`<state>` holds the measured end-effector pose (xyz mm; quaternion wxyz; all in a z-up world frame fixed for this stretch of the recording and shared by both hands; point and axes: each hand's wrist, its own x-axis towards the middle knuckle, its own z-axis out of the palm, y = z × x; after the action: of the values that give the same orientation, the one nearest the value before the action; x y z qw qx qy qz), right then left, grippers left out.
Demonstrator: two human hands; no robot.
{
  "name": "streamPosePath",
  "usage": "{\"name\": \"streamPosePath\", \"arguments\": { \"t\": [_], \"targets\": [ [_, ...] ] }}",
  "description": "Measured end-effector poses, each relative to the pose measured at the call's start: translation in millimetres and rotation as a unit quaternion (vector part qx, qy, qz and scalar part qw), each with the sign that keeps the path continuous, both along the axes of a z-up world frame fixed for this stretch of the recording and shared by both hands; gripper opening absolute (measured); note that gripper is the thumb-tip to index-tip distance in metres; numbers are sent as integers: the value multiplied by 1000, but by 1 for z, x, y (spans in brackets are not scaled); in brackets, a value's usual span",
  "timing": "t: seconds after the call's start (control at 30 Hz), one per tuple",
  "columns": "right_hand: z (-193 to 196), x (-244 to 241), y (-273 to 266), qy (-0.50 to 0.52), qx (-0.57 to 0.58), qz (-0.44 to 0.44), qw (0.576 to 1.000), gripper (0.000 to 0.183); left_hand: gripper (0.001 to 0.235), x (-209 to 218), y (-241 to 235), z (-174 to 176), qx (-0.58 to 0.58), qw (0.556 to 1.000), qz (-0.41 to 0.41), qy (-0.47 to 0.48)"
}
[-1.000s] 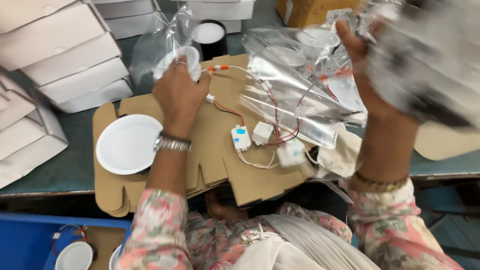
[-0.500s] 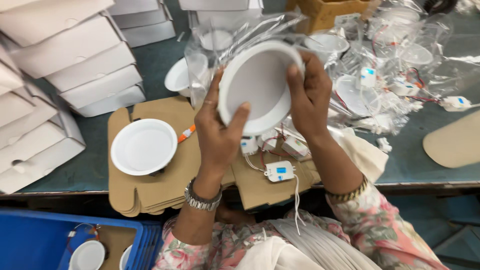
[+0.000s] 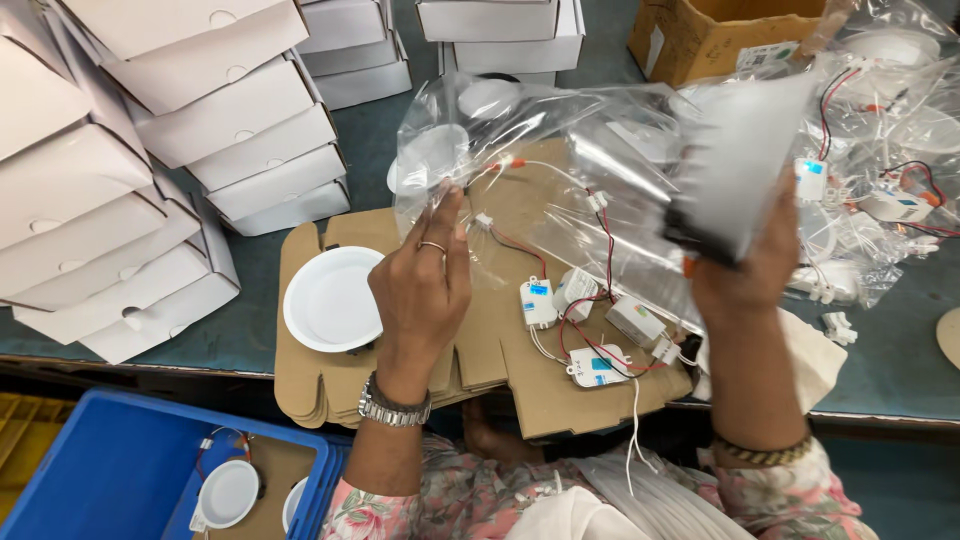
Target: The person assembles light fixtures by placing circular LED panels into plastic bags and connecting them with electronic drivers and wires on a cardboard workstation.
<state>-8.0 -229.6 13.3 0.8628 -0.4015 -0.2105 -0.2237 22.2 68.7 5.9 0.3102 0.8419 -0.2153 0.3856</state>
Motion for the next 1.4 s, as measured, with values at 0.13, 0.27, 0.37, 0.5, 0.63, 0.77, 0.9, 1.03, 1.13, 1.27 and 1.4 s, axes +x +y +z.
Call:
{"name": "streamPosePath", "arguments": {
  "t": [0.13, 0.27, 0.37, 0.5, 0.63, 0.77, 0.9, 1.03, 1.13, 1.27, 1.4],
  "targets": [
    [21, -22, 18, 133, -104, 180, 969, 66, 60, 3, -10, 2, 84, 996, 18, 10],
    [18, -34, 48, 340, -247, 306, 854, 92, 73, -3, -17, 5, 86, 992, -69, 57],
    [6, -15, 72, 282, -236, 404, 838, 102, 84, -15, -1, 6, 9, 986, -154, 61],
    [-24, 6, 61, 384, -162, 349, 840, 79, 88, -34, 23, 7, 0, 974, -140, 178],
    [-53, 16, 49, 385, -135, 329, 852, 49, 83, -45, 26, 16, 86, 975, -185, 87],
    [-80, 36, 51, 422, -119, 332, 835, 45, 84, -46, 8, 22, 225, 944, -186, 154],
    [-105, 58, 44, 222, -232, 341, 883, 66, 82, -59, -19, 11, 297, 889, -247, 246],
    [-90, 54, 70, -182, -488, 39, 853, 75, 95, -84, -55, 1, 330, 841, -320, 285],
    [-63, 43, 105, 84, -316, 56, 943, 97, 83, -98, -59, 5, 152, 880, -408, 191],
    [-40, 55, 96, 159, -336, -91, 924, 111, 59, -99, -56, 11, 86, 886, -429, 156],
    [-21, 44, 60, 145, -147, -253, 945, 125, 43, -97, -57, 6, -35, 878, -452, 154]
  ]
}}
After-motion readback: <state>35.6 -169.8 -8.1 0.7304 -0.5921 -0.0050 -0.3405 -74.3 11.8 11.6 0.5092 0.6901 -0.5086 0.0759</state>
